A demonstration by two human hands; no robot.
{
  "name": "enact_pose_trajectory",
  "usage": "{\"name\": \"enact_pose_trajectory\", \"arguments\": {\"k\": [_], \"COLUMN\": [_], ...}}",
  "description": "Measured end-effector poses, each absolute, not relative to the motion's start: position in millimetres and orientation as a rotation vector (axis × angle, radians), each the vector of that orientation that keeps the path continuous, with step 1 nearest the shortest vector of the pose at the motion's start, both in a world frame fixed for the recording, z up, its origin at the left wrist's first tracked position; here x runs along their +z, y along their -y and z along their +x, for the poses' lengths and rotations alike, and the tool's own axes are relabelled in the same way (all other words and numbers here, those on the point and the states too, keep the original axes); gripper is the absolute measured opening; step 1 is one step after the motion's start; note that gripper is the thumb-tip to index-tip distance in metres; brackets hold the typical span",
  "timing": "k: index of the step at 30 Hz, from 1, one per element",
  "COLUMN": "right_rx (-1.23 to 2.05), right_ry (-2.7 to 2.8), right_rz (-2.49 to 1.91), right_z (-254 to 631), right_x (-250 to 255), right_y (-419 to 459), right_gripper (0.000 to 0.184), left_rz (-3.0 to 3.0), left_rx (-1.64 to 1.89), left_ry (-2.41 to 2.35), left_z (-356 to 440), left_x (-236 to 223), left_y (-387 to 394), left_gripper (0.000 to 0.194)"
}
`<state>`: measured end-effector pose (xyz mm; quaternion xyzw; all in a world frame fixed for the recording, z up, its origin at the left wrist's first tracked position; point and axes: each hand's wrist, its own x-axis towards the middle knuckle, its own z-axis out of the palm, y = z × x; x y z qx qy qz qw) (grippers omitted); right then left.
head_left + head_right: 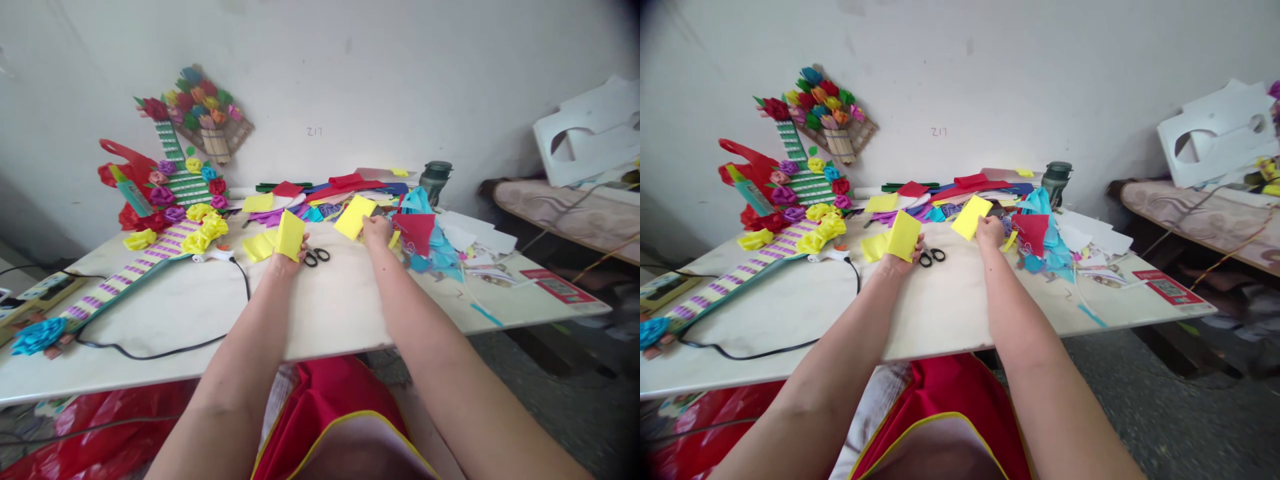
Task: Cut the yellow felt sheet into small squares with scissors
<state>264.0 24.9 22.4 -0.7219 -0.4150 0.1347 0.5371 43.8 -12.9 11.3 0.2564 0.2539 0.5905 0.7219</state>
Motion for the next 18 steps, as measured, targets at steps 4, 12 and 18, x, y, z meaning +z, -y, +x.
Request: {"name": "enact_pose_trajectory", "arguments": {"k": [4,12,18], "right_rx": [0.179,0.105,0.895], "right_ry": [0.850,1.187,1.391], "right_rz": [-1.843,-1.542,-1.072], "right_z": [272.1,240.3,191.0], "right_x": [27.0,29.1,36.0], "right_y": [-12.5,-9.8,10.5], "right_gripper": [0.028,0.030,0.050], "left_rz": [0.628,0.704,0.729], "left_rx": [1.346,1.384,1.418], "left_ry": [-0.632,-0.666,-0.825], "left_z": [45.7,48.3,51.9], "left_x": [11.1,12.9,13.9], "left_y": [12.6,10.7,11.9], "left_gripper": [0.025,0.027,0.025]}}
